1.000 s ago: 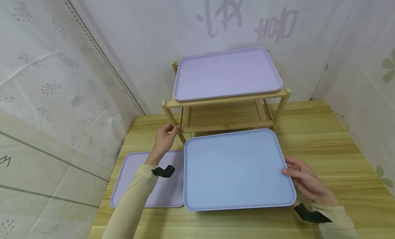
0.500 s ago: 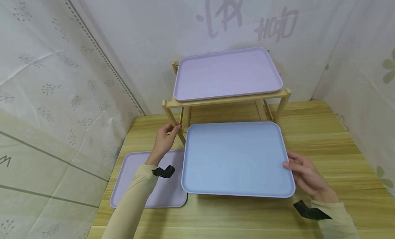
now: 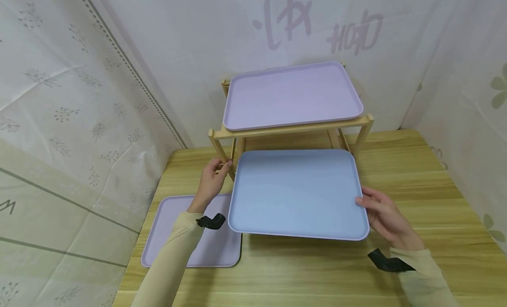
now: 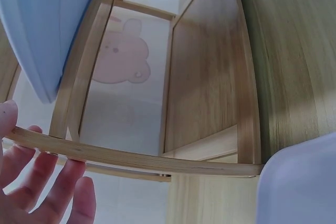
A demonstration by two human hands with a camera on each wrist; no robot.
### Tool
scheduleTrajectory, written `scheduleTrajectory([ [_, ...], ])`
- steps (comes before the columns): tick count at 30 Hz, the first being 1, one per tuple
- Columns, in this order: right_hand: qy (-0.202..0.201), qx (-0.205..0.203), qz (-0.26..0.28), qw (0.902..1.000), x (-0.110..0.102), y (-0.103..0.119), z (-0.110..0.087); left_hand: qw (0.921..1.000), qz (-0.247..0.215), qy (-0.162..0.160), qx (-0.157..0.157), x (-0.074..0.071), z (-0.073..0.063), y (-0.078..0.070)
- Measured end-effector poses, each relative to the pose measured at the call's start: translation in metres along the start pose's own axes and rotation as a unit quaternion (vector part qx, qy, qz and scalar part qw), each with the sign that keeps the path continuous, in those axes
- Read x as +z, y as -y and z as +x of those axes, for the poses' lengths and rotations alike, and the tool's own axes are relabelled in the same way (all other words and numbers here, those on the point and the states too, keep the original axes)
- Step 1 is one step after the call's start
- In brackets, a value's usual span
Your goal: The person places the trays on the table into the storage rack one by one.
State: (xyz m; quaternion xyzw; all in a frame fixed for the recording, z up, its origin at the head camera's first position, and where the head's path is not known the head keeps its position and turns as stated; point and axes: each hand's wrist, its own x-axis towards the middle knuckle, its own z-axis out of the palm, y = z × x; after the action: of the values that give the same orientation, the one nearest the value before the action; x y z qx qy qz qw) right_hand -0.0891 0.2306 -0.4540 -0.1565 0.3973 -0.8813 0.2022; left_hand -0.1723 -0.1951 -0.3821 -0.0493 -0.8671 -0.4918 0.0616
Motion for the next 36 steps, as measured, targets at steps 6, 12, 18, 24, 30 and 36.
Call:
scheduleTrajectory([
  [6,-0.013,0.003,0.007,0.9999,0.001,0.003,0.011,1.0,-0.001,0.0,0.006,0.0,0.001,0.001],
  [12,-0.058,0.007,-0.002,0.9983,0.002,0.008,0.021,1.0,-0.003,-0.001,0.008,0.0,0.001,0.001],
  [18,-0.147,0.027,-0.013,0.9887,0.007,0.013,0.031,1.0,-0.002,-0.002,0.006,0.0,0.001,0.001],
  [24,-0.208,0.028,-0.021,0.9775,0.012,0.013,0.042,0.9999,-0.001,-0.005,0.009,0.001,0.001,0.002],
  [30,-0.241,0.001,0.006,0.9705,0.02,0.011,0.048,0.9999,-0.01,-0.005,0.011,0.0,0.001,0.003],
  [36,-0.28,-0.013,0.012,0.9598,0.025,0.009,0.054,0.9998,-0.008,-0.005,0.017,0.001,0.001,0.004],
])
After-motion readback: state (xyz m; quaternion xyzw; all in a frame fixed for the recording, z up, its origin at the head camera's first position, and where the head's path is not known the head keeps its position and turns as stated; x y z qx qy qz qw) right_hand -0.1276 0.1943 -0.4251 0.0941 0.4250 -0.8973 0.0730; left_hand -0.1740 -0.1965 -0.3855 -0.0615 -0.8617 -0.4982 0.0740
